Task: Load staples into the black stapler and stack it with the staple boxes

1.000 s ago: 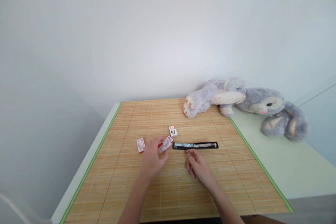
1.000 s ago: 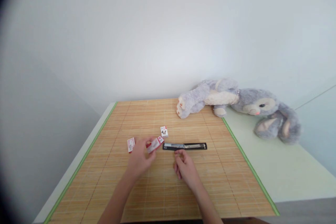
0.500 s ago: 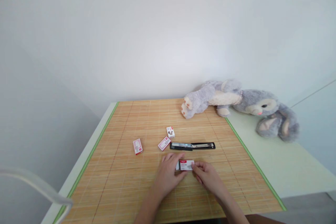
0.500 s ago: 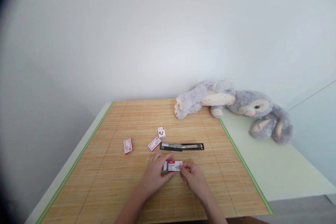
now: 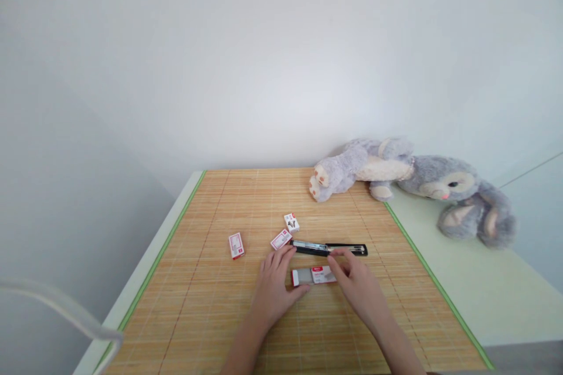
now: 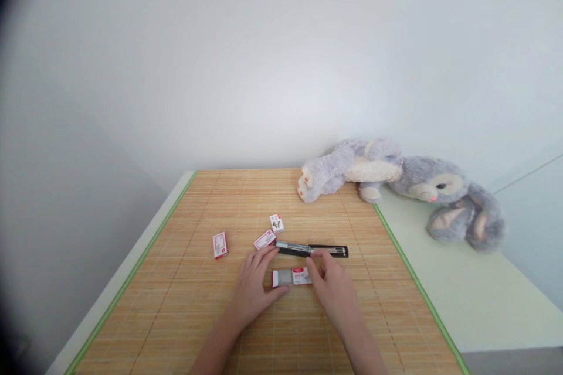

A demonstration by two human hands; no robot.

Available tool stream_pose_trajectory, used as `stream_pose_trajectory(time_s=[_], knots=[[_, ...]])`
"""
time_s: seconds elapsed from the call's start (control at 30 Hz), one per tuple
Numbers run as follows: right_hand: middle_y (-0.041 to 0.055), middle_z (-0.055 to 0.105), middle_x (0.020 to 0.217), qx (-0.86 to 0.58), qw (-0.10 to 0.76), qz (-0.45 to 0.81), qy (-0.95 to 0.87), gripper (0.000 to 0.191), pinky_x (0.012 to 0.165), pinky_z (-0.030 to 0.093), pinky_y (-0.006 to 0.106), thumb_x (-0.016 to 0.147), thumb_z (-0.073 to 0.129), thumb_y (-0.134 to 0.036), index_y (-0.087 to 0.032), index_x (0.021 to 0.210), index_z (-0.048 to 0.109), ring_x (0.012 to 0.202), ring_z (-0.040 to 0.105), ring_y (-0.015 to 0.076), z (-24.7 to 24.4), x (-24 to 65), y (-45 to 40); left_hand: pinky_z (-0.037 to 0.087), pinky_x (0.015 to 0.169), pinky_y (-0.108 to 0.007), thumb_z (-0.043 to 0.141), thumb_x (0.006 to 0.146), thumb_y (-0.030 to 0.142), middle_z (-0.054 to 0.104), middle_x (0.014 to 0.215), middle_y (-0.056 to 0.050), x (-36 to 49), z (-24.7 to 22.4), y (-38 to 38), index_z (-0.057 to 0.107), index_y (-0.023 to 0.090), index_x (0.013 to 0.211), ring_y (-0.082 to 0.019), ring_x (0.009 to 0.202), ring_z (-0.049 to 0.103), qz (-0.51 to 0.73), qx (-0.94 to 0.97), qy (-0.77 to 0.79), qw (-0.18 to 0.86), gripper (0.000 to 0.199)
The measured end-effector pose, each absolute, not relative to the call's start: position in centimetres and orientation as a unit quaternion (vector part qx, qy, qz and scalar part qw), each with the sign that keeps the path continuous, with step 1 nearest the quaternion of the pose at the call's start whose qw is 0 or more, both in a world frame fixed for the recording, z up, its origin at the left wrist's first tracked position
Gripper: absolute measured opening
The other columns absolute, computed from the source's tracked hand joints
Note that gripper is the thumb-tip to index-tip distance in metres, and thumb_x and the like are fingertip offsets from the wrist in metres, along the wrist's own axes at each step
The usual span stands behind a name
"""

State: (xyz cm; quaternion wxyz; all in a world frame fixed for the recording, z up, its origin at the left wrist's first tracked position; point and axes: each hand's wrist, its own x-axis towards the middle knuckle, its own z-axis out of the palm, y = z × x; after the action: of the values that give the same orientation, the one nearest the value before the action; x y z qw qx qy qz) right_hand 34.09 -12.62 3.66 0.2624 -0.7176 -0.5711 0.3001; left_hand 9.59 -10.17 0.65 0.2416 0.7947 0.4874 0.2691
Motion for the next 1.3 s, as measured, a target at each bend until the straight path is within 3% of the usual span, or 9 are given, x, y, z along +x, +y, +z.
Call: stream_pose_trajectory(time_s=[0.07, 0.17, 0.37, 0.57, 0.77, 1.0, 1.3], knots=[[0.0017, 0.073, 0.072, -0.691, 0.272, 0.312, -0.593, 0.040, 0.064, 0.041, 0.031, 0.098, 0.051, -0.054, -0.025, 0.122, 0.067, 0.067, 0.067, 0.0229, 4.2, 32.6, -11.4, 0.038, 0.117, -0.055, 0.083, 0.079, 0.046, 0.048, 0.158, -0.008, 10.1, 0.7, -10.1, 0.044, 0.034, 0.152, -0.033, 0.143, 0.044, 0.268, 0.795, 0.491, 0.235, 0.083], [0.0061, 0.078, 0.085, -0.676, 0.280, 0.326, -0.599, 0.038, 0.073, 0.046, 0.032, 0.097, 0.055, -0.048, -0.022, 0.120, 0.070, 0.081, 0.072, 0.0250, 4.0, 30.5, -9.6, 0.038, 0.115, -0.054, 0.083, 0.079, 0.045, 0.049, 0.157, -0.008, 10.5, 0.8, -9.9, 0.048, 0.032, 0.147, -0.033, 0.142, 0.045, 0.269, 0.790, 0.500, 0.230, 0.078], [0.0077, 0.079, 0.086, -0.680, 0.305, 0.335, -0.577, 0.035, 0.071, 0.048, 0.030, 0.097, 0.054, -0.047, -0.020, 0.110, 0.073, 0.080, 0.073, 0.0237, 2.3, 28.3, -7.9, 0.039, 0.112, -0.052, 0.087, 0.074, 0.039, 0.054, 0.151, -0.006, 10.5, 1.1, -10.0, 0.056, 0.033, 0.136, -0.033, 0.138, 0.048, 0.270, 0.783, 0.509, 0.234, 0.069], [0.0026, 0.069, 0.061, -0.711, 0.333, 0.317, -0.532, 0.037, 0.055, 0.042, 0.029, 0.095, 0.053, -0.050, -0.017, 0.102, 0.069, 0.056, 0.063, 0.0212, 1.0, 26.8, -7.2, 0.039, 0.111, -0.050, 0.088, 0.073, 0.036, 0.055, 0.151, -0.003, 10.4, 1.7, -10.1, 0.055, 0.034, 0.135, -0.031, 0.136, 0.049, 0.263, 0.782, 0.510, 0.242, 0.070], [-0.0017, 0.064, 0.058, -0.676, 0.335, 0.313, -0.577, 0.030, 0.058, 0.039, 0.027, 0.094, 0.058, -0.048, -0.021, 0.094, 0.071, 0.056, 0.058, 0.0174, 3.0, 26.4, -6.7, 0.041, 0.109, -0.050, 0.079, 0.080, 0.027, 0.057, 0.147, -0.003, 9.9, 1.9, -10.5, 0.058, 0.036, 0.134, -0.030, 0.132, 0.051, 0.265, 0.784, 0.504, 0.248, 0.059], [-0.0011, 0.066, 0.064, -0.605, 0.168, 0.294, -0.721, 0.006, 0.057, 0.027, 0.026, 0.082, 0.069, -0.024, -0.024, 0.078, 0.074, 0.061, 0.055, 0.0154, 5.7, 30.2, -9.0, 0.042, 0.109, -0.050, 0.069, 0.083, 0.019, 0.055, 0.147, -0.002, 8.9, 1.5, -11.1, 0.065, 0.036, 0.125, -0.030, 0.132, 0.049, 0.276, 0.787, 0.491, 0.251, 0.045], [0.0011, 0.072, 0.069, -0.580, 0.115, 0.300, -0.749, 0.014, 0.059, 0.029, 0.026, 0.083, 0.068, -0.022, -0.027, 0.085, 0.081, 0.061, 0.058, 0.0169, 4.8, 29.7, -9.1, 0.046, 0.097, -0.045, 0.068, 0.082, 0.021, 0.065, 0.114, -0.004, 8.8, 1.6, -10.7, 0.069, 0.034, 0.116, -0.028, 0.113, 0.058, 0.266, 0.783, 0.499, 0.259, 0.037]])
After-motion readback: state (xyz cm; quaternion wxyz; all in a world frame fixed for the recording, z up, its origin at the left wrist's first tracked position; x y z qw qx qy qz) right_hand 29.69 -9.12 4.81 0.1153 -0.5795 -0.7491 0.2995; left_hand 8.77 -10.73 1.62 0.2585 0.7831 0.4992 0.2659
